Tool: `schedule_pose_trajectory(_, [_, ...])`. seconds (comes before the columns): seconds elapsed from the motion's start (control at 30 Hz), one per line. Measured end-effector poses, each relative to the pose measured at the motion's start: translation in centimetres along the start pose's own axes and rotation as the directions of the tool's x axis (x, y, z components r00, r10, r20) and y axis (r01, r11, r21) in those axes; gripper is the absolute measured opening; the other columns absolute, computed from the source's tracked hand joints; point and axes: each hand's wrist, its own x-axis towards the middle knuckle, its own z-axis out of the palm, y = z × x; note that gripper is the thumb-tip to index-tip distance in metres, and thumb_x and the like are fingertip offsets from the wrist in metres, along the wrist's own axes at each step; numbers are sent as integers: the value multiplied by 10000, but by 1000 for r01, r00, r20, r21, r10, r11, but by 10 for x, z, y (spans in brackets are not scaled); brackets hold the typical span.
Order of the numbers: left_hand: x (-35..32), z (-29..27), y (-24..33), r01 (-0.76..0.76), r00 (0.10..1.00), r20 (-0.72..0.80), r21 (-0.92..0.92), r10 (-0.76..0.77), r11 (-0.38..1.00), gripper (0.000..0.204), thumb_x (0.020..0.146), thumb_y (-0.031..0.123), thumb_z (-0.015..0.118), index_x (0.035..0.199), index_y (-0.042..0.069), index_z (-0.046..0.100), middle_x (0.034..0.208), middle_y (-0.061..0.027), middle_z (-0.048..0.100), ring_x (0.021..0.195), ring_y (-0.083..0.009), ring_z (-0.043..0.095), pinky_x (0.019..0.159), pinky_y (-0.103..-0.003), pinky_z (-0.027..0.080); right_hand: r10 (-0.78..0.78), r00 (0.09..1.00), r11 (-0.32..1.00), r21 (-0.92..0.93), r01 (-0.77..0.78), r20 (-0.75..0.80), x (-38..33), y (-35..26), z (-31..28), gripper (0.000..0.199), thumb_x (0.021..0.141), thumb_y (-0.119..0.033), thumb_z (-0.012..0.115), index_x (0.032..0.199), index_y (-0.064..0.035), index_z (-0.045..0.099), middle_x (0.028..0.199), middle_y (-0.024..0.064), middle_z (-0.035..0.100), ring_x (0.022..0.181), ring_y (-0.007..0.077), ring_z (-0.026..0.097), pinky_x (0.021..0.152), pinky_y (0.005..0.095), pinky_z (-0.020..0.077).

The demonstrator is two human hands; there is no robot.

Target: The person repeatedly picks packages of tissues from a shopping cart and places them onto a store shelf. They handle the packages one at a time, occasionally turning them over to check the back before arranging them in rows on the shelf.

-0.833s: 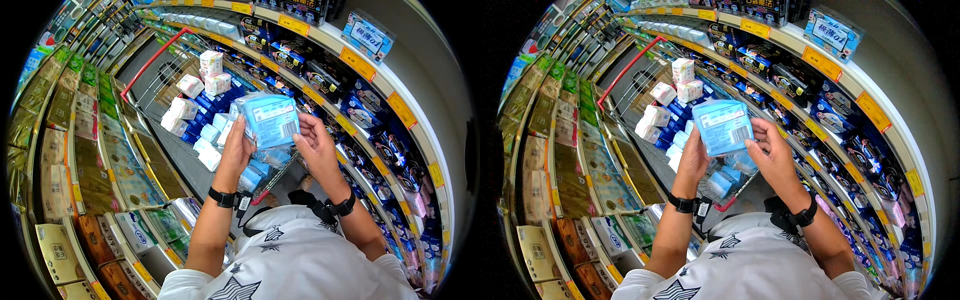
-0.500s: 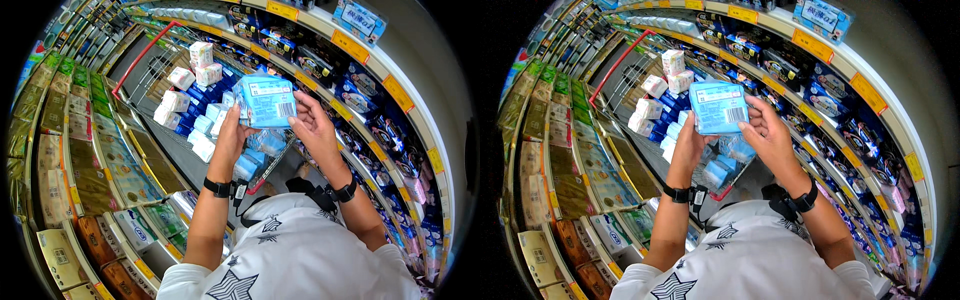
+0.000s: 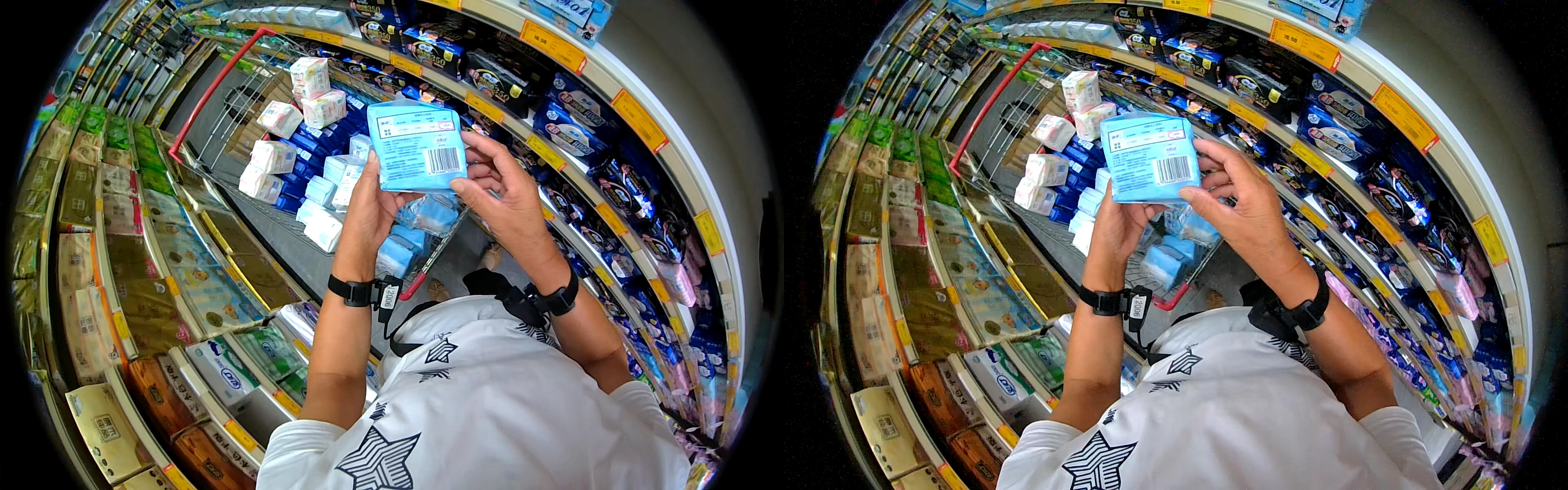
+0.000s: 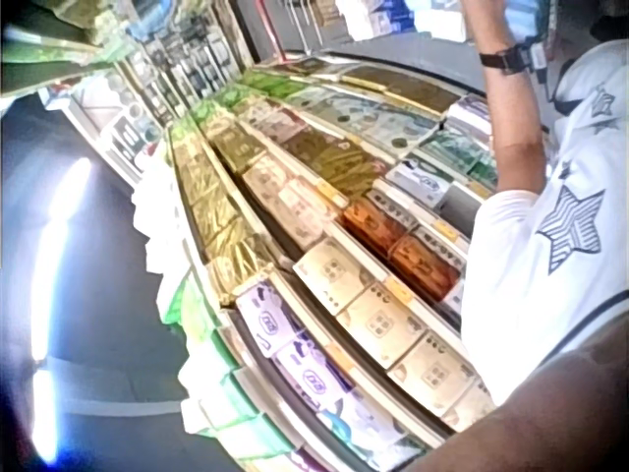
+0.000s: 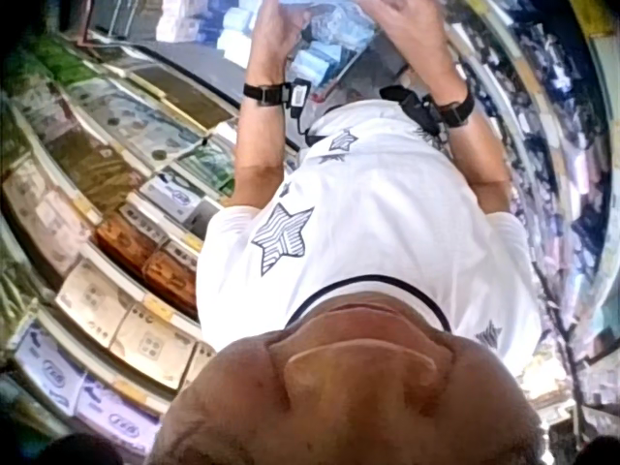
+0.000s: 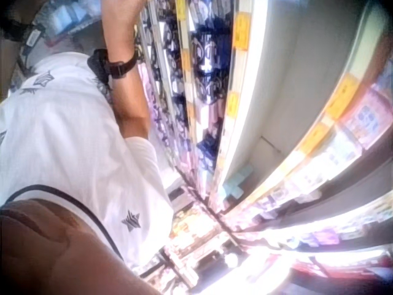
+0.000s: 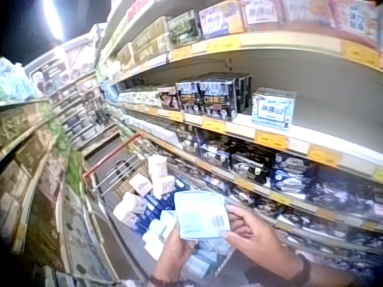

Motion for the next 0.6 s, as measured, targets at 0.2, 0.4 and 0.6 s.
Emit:
schedule_pose_trajectory(0.2, [3,-1,-5,11,1000,2,-10,-11,1000,577,1075,513,358,1375,45,517,1266,-130,658,1124,-229,669,887,-400,586,-19,1000,999,-38,18,-8,-1,-2,-4,577,858,-112,779,1379,-35,542,1164,131,670,934,158,675,792,277,562])
schedule_pose_trajectory(0.4, [10,9,-3,13,1000,10,20,-13,1000,564,1078,495,367,1366,38,530,1266,-129,662,1121,-228,666,912,-401,562,-8,1000,999,-33,8,-1,1,-8,-13,580,883,-127,761,1399,-34,512,1155,127,669,942,154,672,789,280,562])
schedule_pose_trajectory(0.6, [16,23,10,-70,997,-29,104,74,992,601,1075,519,358,1385,29,519,1316,-117,637,1215,-242,599,1043,-420,443,149,989,972,185,-145,-9,4,-10,-32,664,935,-85,691,1508,-73,354,1252,120,517,953,137,652,784,274,561])
